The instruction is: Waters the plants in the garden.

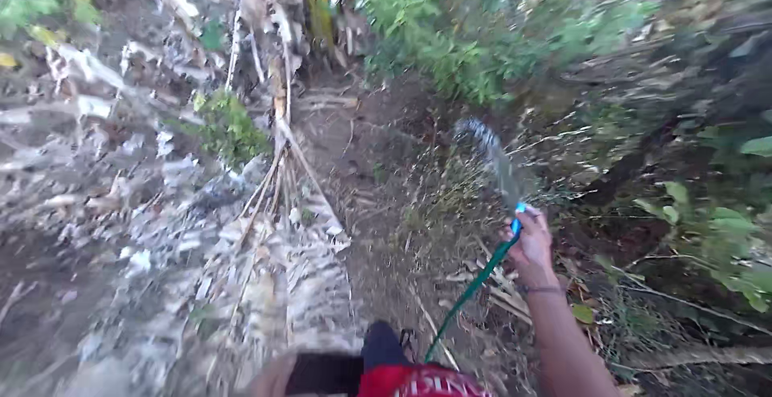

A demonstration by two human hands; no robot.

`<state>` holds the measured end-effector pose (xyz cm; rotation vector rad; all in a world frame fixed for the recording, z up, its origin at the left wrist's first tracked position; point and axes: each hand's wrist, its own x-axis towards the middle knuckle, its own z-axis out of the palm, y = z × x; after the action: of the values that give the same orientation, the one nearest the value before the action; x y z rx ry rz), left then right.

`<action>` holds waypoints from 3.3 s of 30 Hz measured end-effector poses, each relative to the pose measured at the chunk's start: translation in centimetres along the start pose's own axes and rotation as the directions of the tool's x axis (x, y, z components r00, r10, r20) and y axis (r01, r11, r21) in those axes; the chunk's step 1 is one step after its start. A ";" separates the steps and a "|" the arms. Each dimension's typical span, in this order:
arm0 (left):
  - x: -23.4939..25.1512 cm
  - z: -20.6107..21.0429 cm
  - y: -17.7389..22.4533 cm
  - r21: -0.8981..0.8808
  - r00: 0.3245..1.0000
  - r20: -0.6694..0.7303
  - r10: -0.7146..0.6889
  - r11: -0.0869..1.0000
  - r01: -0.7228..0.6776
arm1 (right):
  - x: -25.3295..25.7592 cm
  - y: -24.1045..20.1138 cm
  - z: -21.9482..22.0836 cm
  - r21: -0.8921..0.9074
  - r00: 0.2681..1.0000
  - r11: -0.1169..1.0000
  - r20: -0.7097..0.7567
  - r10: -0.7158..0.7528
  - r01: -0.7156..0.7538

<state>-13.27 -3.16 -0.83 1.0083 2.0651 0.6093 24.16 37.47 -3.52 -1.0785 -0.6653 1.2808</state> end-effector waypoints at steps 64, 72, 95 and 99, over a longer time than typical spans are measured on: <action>19.7 4.2 22.3 -0.704 0.196 0.289 0.937 0.069 0.707 | 2.1 1.7 6.5 -0.011 0.995 0.999 -0.092 0.042 -0.043; 19.6 5.1 21.2 -0.750 0.249 0.246 0.937 0.021 0.661 | 2.4 2.1 6.3 0.004 0.994 0.999 -0.098 0.048 -0.047; 19.8 3.5 22.4 -0.914 0.917 0.299 0.262 0.354 0.197 | 2.5 3.8 7.1 -0.012 0.994 0.996 -0.056 0.091 -0.092; 20.9 3.5 21.4 -0.936 0.819 0.244 0.520 0.346 0.060 | 2.5 3.9 7.2 -0.005 0.996 0.997 -0.045 0.083 -0.083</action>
<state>-9.30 26.47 2.90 0.6311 0.7606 1.3052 16.68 41.51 -4.67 -1.1470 -0.5963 1.3224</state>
